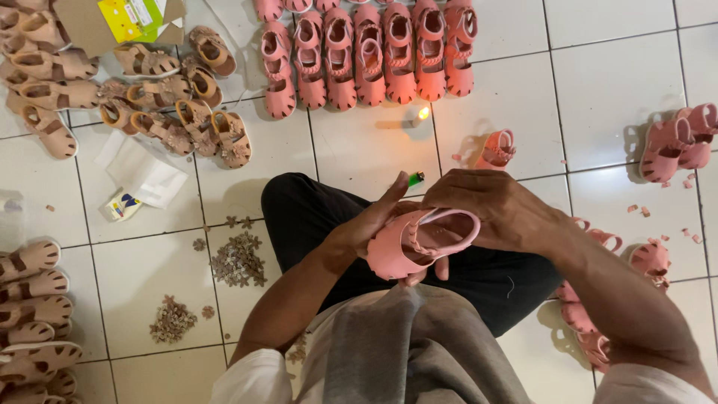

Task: The person sits on the floor finishing pink children's sandals, holding each sandal over a lit candle to melt and smooth excess material from the edges, then trimming and pressing the softened parts by hand. Finished sandals are placed in rows on the floor among many other sandals.

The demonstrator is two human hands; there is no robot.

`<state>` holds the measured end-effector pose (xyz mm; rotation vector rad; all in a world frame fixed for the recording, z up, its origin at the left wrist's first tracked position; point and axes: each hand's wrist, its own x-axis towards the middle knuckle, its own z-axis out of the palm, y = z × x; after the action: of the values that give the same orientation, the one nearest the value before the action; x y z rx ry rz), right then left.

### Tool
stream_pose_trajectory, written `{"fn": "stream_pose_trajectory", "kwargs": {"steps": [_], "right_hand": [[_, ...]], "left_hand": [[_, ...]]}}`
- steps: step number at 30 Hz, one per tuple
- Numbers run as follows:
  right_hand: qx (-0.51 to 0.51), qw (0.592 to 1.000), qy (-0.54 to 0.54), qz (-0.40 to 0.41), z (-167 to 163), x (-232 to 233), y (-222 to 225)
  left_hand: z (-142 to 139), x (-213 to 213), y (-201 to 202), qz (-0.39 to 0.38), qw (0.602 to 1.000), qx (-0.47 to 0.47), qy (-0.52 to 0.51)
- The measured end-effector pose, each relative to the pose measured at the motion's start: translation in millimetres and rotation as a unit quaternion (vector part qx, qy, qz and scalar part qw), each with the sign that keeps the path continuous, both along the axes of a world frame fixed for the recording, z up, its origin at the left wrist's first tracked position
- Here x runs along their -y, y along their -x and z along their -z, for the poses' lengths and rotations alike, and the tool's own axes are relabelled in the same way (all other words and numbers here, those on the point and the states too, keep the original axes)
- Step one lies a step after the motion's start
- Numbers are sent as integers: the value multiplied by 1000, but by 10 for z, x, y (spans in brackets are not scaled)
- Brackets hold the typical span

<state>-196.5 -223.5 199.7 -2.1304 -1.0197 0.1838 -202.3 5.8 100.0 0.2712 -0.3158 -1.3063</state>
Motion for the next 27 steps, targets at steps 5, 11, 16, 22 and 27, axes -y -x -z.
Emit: {"fn": "stream_pose_trajectory", "kwargs": {"steps": [5, 11, 16, 22, 27], "right_hand": [[158, 984, 84, -17, -48, 70, 116], [243, 960, 137, -26, -38, 32, 181], [179, 979, 97, -16, 19, 35, 192], [231, 966, 107, -38, 27, 22, 74], [146, 946, 16, 288, 109, 293, 64]], "left_hand": [[-19, -28, -12, 48, 998, -32, -8], [28, 2, 0, 79, 996, -42, 10], [103, 24, -51, 94, 995, -36, -14], [374, 67, -36, 84, 996, -16, -18], [476, 180, -103, -216, 936, 88, -265]]}}
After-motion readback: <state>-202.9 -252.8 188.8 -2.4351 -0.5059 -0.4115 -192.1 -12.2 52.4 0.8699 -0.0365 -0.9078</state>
